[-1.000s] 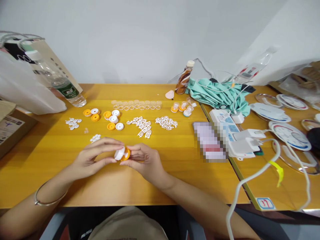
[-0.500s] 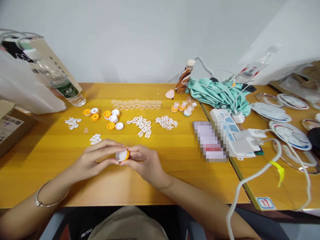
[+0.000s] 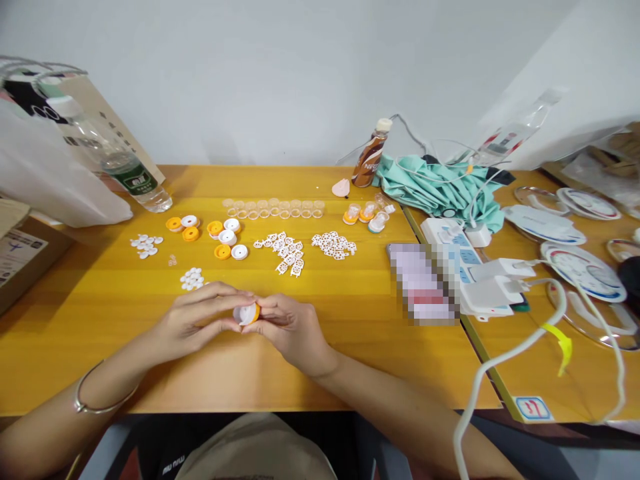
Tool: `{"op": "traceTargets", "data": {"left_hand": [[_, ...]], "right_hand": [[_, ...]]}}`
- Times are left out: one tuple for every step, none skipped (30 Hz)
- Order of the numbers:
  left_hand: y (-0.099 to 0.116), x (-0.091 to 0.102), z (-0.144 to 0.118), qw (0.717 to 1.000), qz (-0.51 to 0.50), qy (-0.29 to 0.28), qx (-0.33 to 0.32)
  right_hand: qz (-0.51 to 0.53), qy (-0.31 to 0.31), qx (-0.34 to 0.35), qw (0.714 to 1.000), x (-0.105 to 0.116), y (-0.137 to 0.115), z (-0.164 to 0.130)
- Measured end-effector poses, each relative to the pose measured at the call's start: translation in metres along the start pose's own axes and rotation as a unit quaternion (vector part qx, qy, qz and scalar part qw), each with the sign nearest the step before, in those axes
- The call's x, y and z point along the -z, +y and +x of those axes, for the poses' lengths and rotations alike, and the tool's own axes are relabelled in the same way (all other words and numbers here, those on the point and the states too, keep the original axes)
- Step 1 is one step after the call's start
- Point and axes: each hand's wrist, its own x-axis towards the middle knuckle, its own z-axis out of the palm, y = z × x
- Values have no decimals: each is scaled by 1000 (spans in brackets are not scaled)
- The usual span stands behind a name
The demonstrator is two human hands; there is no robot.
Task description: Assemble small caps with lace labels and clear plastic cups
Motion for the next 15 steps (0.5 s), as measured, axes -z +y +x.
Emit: {"op": "traceTargets", "data": {"left_hand": [[0,0,0,1000,3,-4,-2],[-1,0,0,1000,5,-9,-4],[-1,1,0,1000,6,-13,-6],[-1,1,0,1000,7,-18,-7],[-1,1,0,1000,10,-22,-6],[-1,1,1,1000,14,-26,-3],[-1,1,1,999,19,-28,2],[-1,0,2,999,26,-27,6],[-2,0,2,999,32,-26,11],[-3,-1,3,999,37,-23,15],[-5,-3,3,999,40,-19,19],[-7,-5,3,999,42,-15,22],[-9,-7,3,999,42,-9,24],[-11,-9,3,999,42,-4,28],[-14,-11,3,999,41,2,31]], "right_hand": [[2,1,-2,1000,-1,0,0],[8,1,-3,1000,-1,1,0],[17,-2,-5,1000,-1,1,1],[29,-7,-7,1000,-1,2,2],[44,-13,-10,999,-1,3,4],[58,-22,-15,998,-1,3,6],[71,-33,-21,997,0,3,8],[79,-43,-28,996,1,3,11],[83,-54,-37,994,3,3,13],[85,-65,-47,993,4,3,16],[85,-73,-58,992,5,3,18],[85,-77,-69,991,6,3,20],[86,-76,-79,990,7,4,21],[87,-73,-89,990,7,6,23],[90,-68,-98,989,8,8,24]]}}
